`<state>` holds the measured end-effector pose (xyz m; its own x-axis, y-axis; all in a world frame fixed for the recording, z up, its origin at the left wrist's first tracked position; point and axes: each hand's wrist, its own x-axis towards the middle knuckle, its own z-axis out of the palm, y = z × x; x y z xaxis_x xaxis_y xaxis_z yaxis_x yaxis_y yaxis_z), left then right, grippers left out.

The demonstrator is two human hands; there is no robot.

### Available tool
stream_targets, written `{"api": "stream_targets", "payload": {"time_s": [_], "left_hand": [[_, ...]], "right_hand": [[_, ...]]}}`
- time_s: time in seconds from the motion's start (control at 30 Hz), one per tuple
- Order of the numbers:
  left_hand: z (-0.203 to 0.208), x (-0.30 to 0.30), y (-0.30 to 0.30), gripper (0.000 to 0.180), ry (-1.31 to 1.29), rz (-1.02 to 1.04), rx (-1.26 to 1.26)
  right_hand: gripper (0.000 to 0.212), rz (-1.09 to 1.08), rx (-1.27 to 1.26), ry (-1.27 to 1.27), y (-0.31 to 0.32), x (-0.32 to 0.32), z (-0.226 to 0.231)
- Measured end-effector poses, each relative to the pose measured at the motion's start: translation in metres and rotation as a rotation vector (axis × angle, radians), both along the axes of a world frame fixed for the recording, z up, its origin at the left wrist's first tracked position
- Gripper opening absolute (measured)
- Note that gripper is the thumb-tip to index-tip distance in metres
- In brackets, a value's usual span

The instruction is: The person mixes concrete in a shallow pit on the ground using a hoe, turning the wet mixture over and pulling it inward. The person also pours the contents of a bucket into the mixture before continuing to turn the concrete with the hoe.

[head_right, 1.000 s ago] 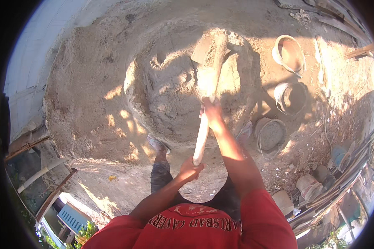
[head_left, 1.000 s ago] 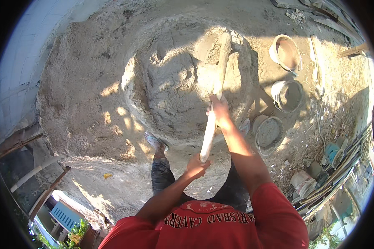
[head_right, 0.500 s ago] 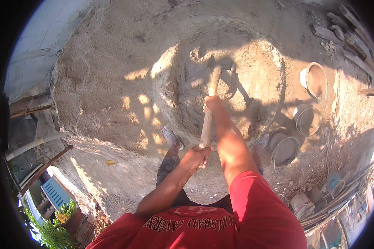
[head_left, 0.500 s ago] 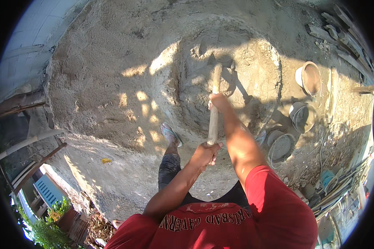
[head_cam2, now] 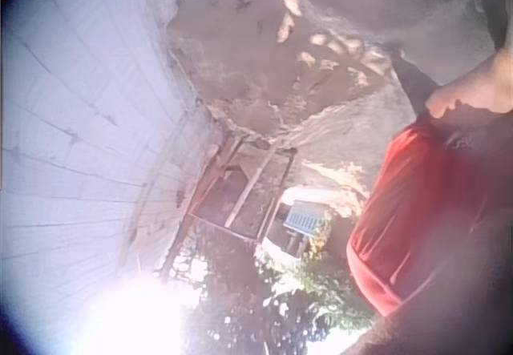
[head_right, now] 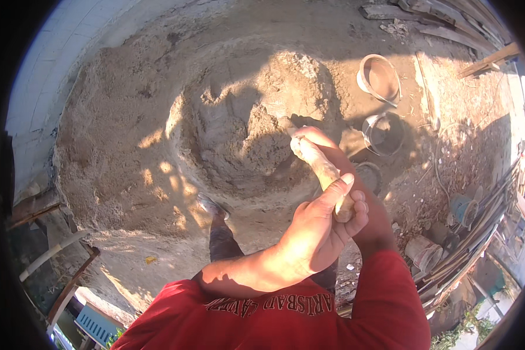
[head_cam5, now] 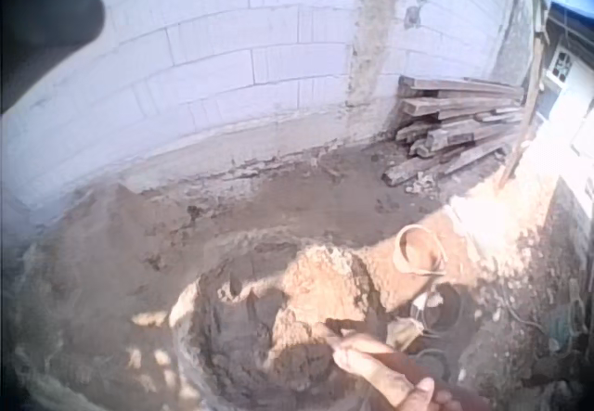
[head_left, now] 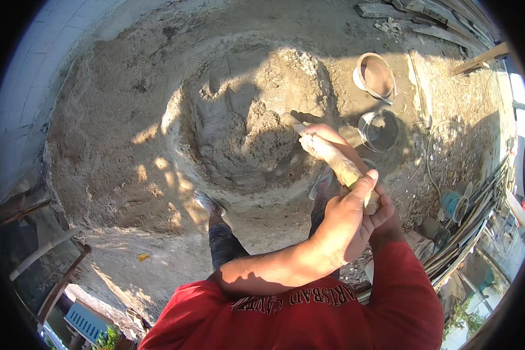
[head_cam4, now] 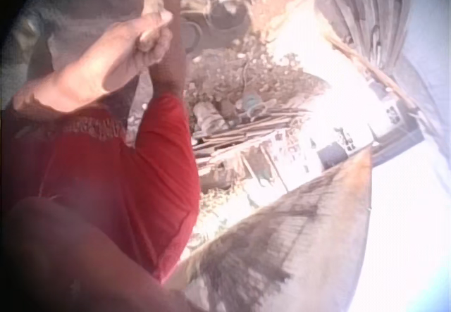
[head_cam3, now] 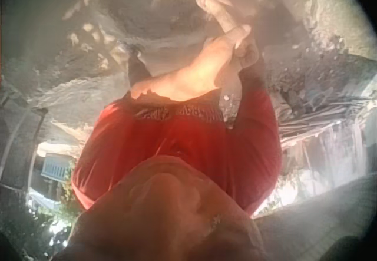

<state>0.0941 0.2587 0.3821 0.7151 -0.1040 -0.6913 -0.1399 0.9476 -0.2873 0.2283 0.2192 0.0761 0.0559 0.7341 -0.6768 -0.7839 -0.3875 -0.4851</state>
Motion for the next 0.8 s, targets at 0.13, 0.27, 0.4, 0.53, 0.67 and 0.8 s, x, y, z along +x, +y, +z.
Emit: {"api": "stream_targets", "payload": {"time_s": [0.13, 0.27, 0.4, 0.53, 0.67, 0.8], "left_hand": [[0.037, 0.046, -0.066, 0.018, -0.173, -0.116, 0.038], [0.071, 0.082, -0.124, 0.025, -0.359, -0.289, -0.061], [0.022, 0.080, -0.137, 0.032, -0.409, -0.478, 0.138], [-0.114, 0.044, -0.152, 0.059, -0.354, -0.906, 0.719], [-0.264, 0.015, -0.167, 0.071, -0.218, -1.257, 1.698], [-0.331, 0.058, -0.160, 0.067, -0.144, -1.797, 1.760]], "right_hand": [[0.017, -0.294, -0.255, 0.153, -0.092, 0.074, 0.059], [0.021, -0.423, -0.388, 0.056, -0.192, 0.158, 0.130], [0.028, -0.496, -0.518, -0.251, -0.201, 0.176, 0.146], [0.023, -0.607, -0.689, -0.555, -0.238, 0.167, 0.072], [0.013, -0.945, -0.430, -0.500, -0.277, 0.139, -0.076], [0.014, -1.034, -0.600, -0.546, -0.282, 0.149, -0.132]]}}
